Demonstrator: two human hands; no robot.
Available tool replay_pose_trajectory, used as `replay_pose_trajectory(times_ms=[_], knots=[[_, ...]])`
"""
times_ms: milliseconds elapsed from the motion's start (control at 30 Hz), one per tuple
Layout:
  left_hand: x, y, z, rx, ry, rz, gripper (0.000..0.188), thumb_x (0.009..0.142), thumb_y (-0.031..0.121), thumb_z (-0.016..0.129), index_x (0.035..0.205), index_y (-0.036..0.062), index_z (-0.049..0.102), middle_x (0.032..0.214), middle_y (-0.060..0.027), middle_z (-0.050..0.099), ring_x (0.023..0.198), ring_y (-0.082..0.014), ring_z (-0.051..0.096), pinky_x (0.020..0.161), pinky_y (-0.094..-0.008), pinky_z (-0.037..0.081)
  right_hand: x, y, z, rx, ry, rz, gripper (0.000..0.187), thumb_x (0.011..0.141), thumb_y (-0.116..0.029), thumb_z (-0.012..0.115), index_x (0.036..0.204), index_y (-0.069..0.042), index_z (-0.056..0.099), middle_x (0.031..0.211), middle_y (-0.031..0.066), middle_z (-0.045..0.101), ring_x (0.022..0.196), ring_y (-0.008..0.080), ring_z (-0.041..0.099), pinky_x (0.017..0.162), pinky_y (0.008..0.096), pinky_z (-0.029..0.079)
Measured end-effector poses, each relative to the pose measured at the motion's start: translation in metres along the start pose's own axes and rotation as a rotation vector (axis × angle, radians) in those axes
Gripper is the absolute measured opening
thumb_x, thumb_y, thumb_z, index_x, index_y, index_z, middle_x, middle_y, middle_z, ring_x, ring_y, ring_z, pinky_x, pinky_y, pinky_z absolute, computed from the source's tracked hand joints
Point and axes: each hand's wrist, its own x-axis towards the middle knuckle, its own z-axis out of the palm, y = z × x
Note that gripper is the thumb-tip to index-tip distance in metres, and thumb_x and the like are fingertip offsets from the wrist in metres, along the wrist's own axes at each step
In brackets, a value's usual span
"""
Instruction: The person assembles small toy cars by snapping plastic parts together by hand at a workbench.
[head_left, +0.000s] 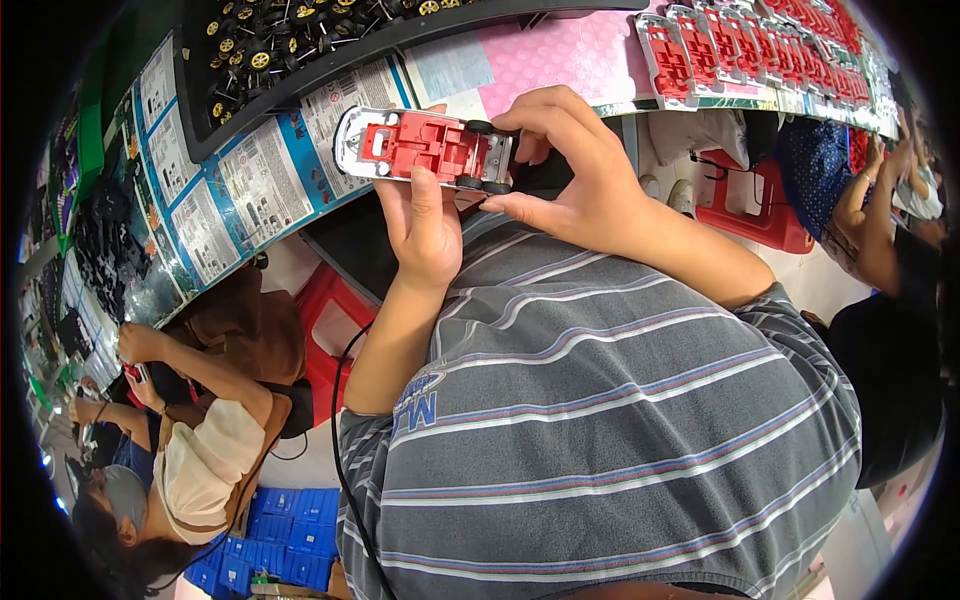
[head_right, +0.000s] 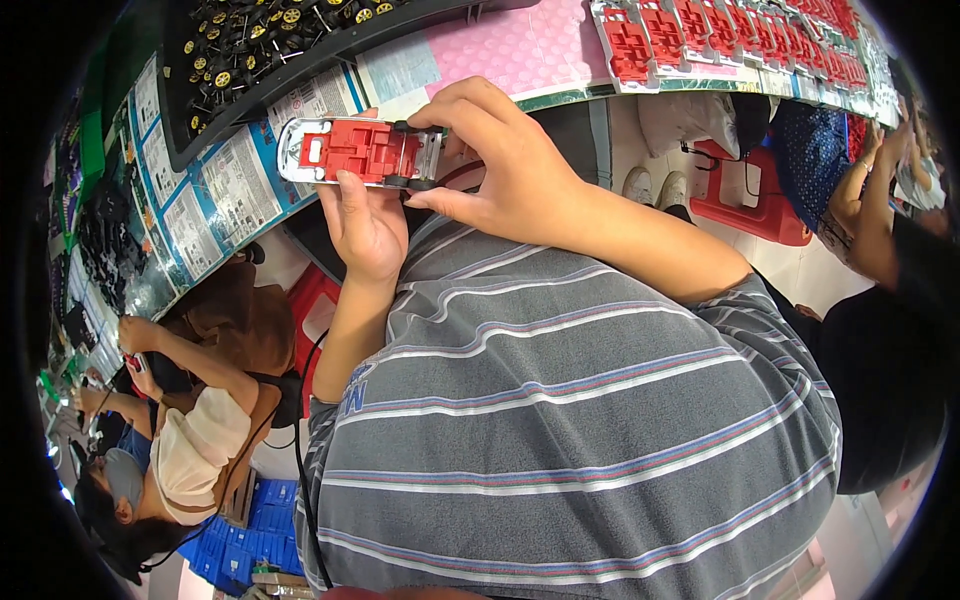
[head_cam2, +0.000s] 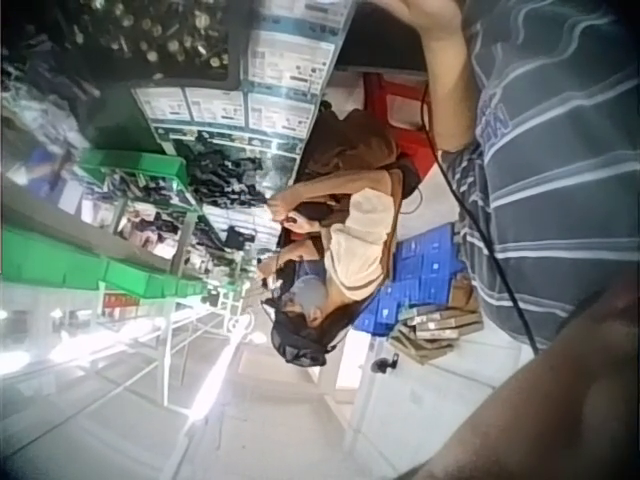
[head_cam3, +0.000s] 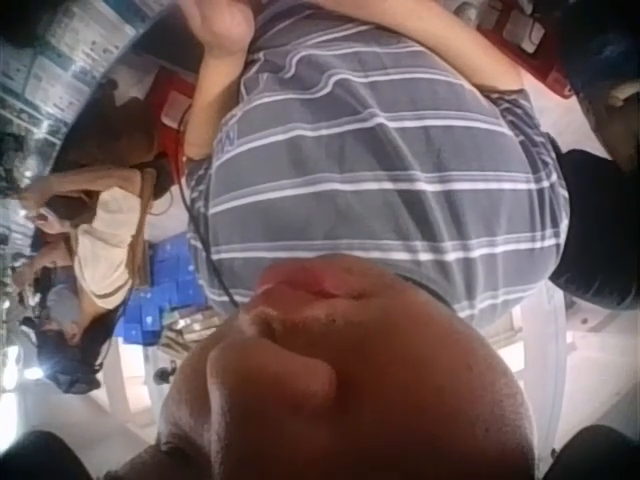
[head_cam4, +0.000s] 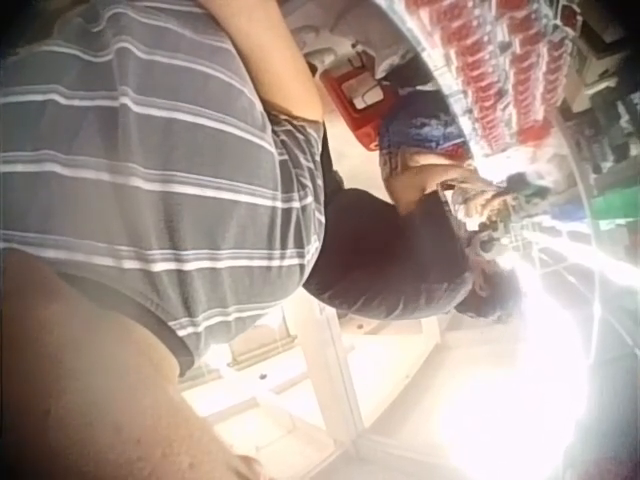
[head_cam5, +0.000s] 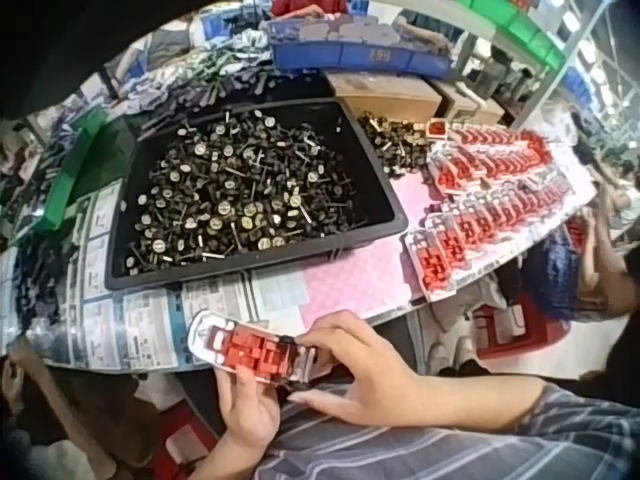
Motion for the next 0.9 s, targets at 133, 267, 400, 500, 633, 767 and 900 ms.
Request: replay_pose_trajectory(times_ms=[133, 267, 400, 500, 633, 767, 900], knots=[[0.001, 0.000, -0.002, -0.071, -0.012, 0.008, 0.056, 0.109, 0.026, 0.044, 0.154, 0.0034, 0.019, 0.153, -0.0223, 0.038, 0.133, -0.0281, 0.048, 0.112, -0.0437, 0.041, 0.000, 0.001, 0.003, 0.014, 0.025, 0.001, 0.064, 0.068, -0.011, 0.092, 0.123, -0.002, 0.060, 0.117, 0.0122, 0.055, 0.080, 0.0164, 0.066, 0.072, 0.0286, 0.060], [-0.001, 0.001, -0.002, -0.072, -0.007, 0.001, 0.056, 0.109, 0.026, 0.044, 0.154, 0.0037, 0.020, 0.153, -0.0221, 0.038, 0.134, -0.0279, 0.048, 0.112, -0.0437, 0.041, -0.001, 0.002, 0.004, -0.006, 0.029, -0.012, 0.065, 0.067, -0.011, 0.092, 0.123, -0.002, 0.060, 0.117, 0.0118, 0.055, 0.080, 0.0161, 0.067, 0.071, 0.0278, 0.060], [0.000, 0.000, -0.002, -0.080, -0.001, -0.003, 0.056, 0.109, 0.026, 0.044, 0.154, 0.0039, 0.020, 0.153, -0.0216, 0.038, 0.133, -0.0277, 0.048, 0.112, -0.0436, 0.041, 0.000, 0.002, 0.004, 0.006, 0.023, 0.008, 0.065, 0.067, -0.010, 0.092, 0.122, -0.003, 0.061, 0.116, 0.0114, 0.056, 0.081, 0.0164, 0.068, 0.071, 0.0282, 0.060], [0.001, -0.001, -0.003, -0.070, -0.005, 0.001, 0.056, 0.109, 0.026, 0.045, 0.154, 0.0040, 0.020, 0.153, -0.0214, 0.038, 0.133, -0.0276, 0.048, 0.112, -0.0434, 0.041, 0.001, 0.002, 0.003, 0.001, 0.018, 0.017, 0.064, 0.066, -0.010, 0.092, 0.122, -0.003, 0.061, 0.116, 0.0115, 0.056, 0.081, 0.0166, 0.068, 0.071, 0.0284, 0.061], [0.001, -0.002, -0.001, -0.004, 0.024, 0.002, 0.062, 0.109, 0.037, 0.044, 0.156, 0.0030, 0.022, 0.153, -0.0239, 0.039, 0.132, -0.0307, 0.049, 0.112, -0.0472, 0.041, 0.002, 0.002, 0.003, -0.002, 0.014, 0.023, 0.064, 0.066, -0.009, 0.092, 0.122, -0.002, 0.061, 0.116, 0.0115, 0.056, 0.080, 0.0165, 0.068, 0.071, 0.0280, 0.060], [0.003, -0.002, 0.002, -0.030, 0.031, -0.022, 0.059, 0.108, 0.036, 0.045, 0.153, 0.0028, 0.026, 0.151, -0.0228, 0.041, 0.131, -0.0305, 0.050, 0.111, -0.0474, 0.041, 0.003, 0.004, 0.001, -0.021, 0.025, 0.013, 0.064, 0.067, -0.011, 0.092, 0.122, -0.003, 0.061, 0.114, 0.0103, 0.057, 0.079, 0.0164, 0.064, 0.070, 0.0280, 0.057], [0.004, -0.007, -0.004, -0.073, 0.034, -0.018, 0.056, 0.108, 0.034, 0.046, 0.151, 0.0022, 0.031, 0.147, -0.0209, 0.045, 0.131, -0.0305, 0.050, 0.112, -0.0482, 0.040, 0.010, 0.008, -0.022, 0.014, 0.029, 0.019, 0.059, 0.069, -0.018, 0.092, 0.119, -0.003, 0.064, 0.107, 0.0081, 0.062, 0.080, 0.0155, 0.062, 0.069, 0.0277, 0.052]])
